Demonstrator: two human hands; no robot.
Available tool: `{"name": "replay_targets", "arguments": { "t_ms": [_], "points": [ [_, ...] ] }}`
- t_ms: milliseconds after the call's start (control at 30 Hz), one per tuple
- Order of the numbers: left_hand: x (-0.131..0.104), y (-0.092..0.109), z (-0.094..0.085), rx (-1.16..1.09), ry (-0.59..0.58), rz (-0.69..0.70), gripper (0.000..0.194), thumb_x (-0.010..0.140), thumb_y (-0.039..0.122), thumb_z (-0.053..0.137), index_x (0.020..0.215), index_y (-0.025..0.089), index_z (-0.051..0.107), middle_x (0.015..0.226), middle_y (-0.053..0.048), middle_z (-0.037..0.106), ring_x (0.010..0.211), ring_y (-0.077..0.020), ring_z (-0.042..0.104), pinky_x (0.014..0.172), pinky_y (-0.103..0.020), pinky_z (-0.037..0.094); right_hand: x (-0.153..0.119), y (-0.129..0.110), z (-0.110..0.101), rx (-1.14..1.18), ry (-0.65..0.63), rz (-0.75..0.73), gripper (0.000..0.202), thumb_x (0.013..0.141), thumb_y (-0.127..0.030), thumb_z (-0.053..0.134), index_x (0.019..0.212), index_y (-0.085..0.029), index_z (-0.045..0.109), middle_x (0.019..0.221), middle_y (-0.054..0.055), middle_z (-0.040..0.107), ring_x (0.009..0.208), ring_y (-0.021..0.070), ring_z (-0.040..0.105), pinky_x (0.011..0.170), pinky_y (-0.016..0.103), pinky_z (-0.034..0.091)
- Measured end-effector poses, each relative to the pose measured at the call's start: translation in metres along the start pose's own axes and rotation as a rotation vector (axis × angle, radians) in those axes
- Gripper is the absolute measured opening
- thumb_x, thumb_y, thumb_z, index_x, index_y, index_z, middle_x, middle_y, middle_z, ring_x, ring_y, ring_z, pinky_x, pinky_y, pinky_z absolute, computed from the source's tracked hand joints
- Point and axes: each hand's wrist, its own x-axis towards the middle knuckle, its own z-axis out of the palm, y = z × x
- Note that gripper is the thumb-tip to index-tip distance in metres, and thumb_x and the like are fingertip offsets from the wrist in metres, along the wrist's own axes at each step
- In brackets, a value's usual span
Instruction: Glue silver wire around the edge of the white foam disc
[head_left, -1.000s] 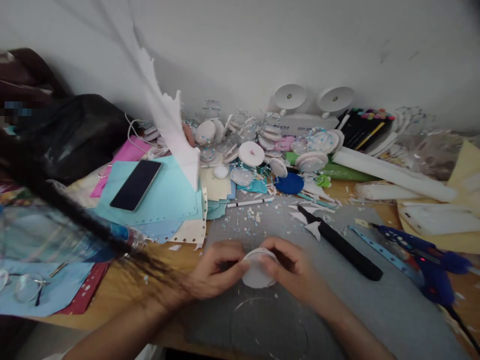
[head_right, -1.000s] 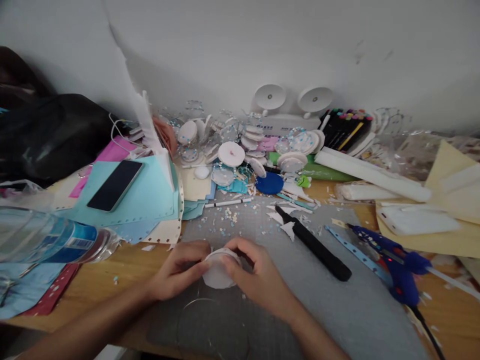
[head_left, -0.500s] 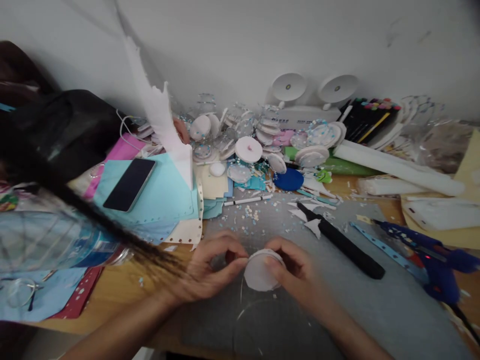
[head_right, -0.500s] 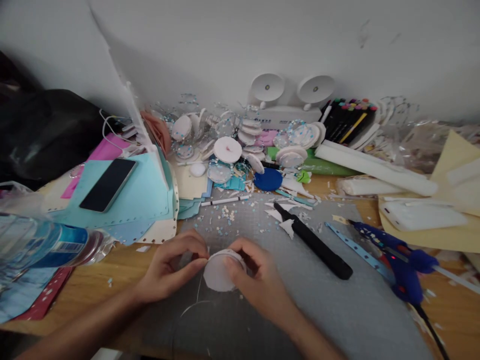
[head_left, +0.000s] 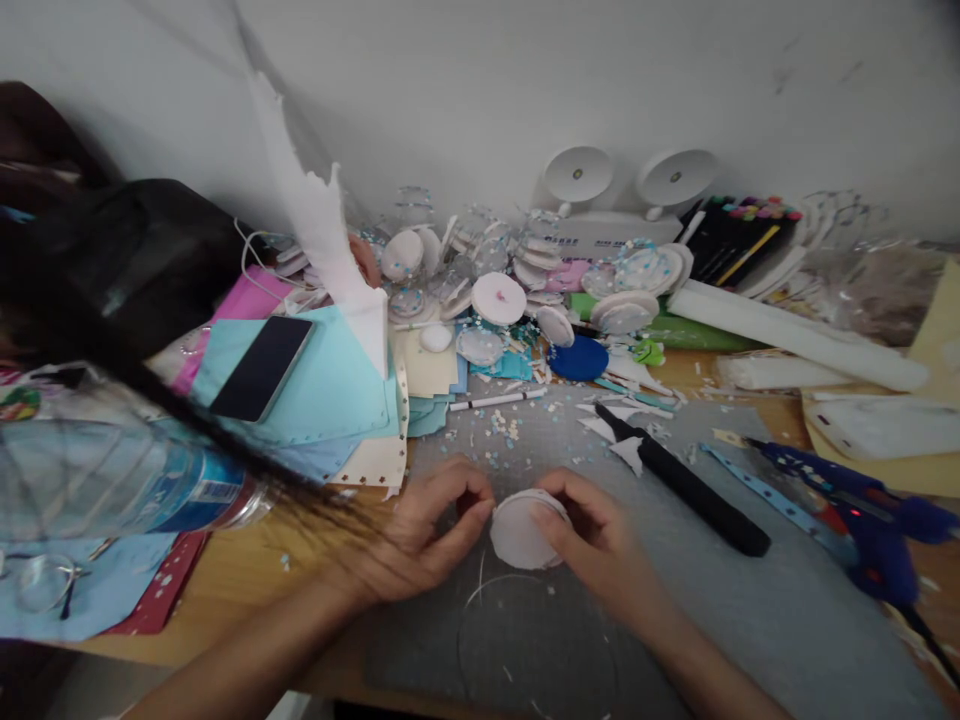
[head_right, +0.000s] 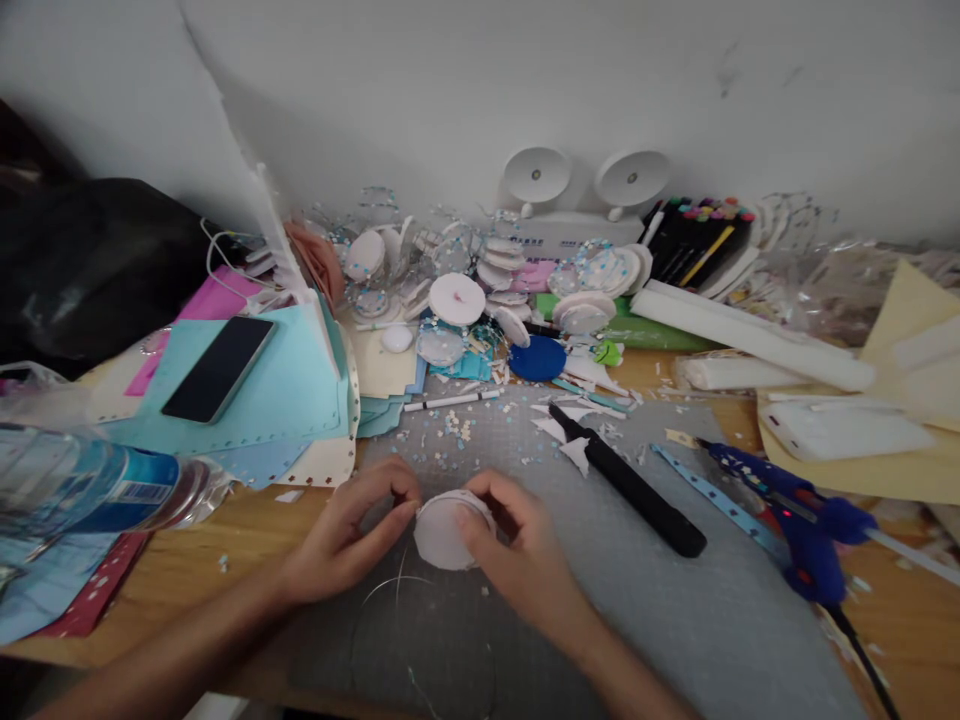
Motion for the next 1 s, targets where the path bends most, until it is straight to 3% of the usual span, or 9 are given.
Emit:
{"name": "replay_targets", "arguments": {
  "t_ms": [500,667,767,867,1000],
  "points": [
    [0.001,0.000,-0.001,0.015,0.006,0.013,0.006,0.090,0.014,0.046,0.089,0.018,0.050,0.083,-0.002,0.052,0.077,-0.0131,0.049,0.071,-0.026,0.041,0.001,-0.002,0.002,-0.015,-0.004,0.018,0.016,0.084,-0.032,0.054,0.074,-0.019,0.055,0.067,-0.003,0.049,0.063,0.0116,0.045,0.056,0.022,0.036],
    [-0.001,0.000,0.003,0.078,0.009,-0.005,0.009,0.093,0.018,0.039,0.089,0.019,0.047,0.083,-0.003,0.051,0.077,-0.0140,0.048,0.069,-0.027,0.042,0.001,0.000,0.002,0.029,0.011,0.035,0.017,0.083,-0.034,0.055,0.074,-0.020,0.056,0.067,-0.002,0.050,0.063,0.0116,0.047,0.056,0.022,0.038],
    [-0.003,-0.001,0.004,0.106,0.065,-0.089,0.012,0.094,0.023,0.036,0.088,0.020,0.047,0.076,-0.002,0.050,0.068,-0.0144,0.047,0.063,-0.027,0.042,0.001,0.000,0.001,0.089,-0.010,0.072,0.018,0.083,-0.037,0.056,0.076,-0.020,0.056,0.067,-0.002,0.050,0.060,0.0108,0.045,0.052,0.021,0.037],
    [-0.005,-0.003,0.003,0.136,0.201,-0.176,0.018,0.093,0.028,0.038,0.080,0.022,0.048,0.069,-0.001,0.051,0.061,-0.0149,0.048,0.057,-0.026,0.040,0.001,-0.001,0.000,0.146,-0.010,0.105,0.022,0.081,-0.042,0.058,0.077,-0.020,0.056,0.067,-0.002,0.050,0.059,0.0104,0.044,0.049,0.020,0.036],
    [-0.004,-0.008,0.002,0.193,0.301,-0.191,0.029,0.092,0.027,0.039,0.064,0.020,0.044,0.059,0.001,0.045,0.053,-0.0130,0.043,0.050,-0.025,0.035,0.001,0.000,-0.001,0.195,0.029,0.143,0.026,0.081,-0.045,0.060,0.074,-0.020,0.054,0.065,-0.003,0.049,0.056,0.0099,0.044,0.047,0.020,0.035]
  ]
}}
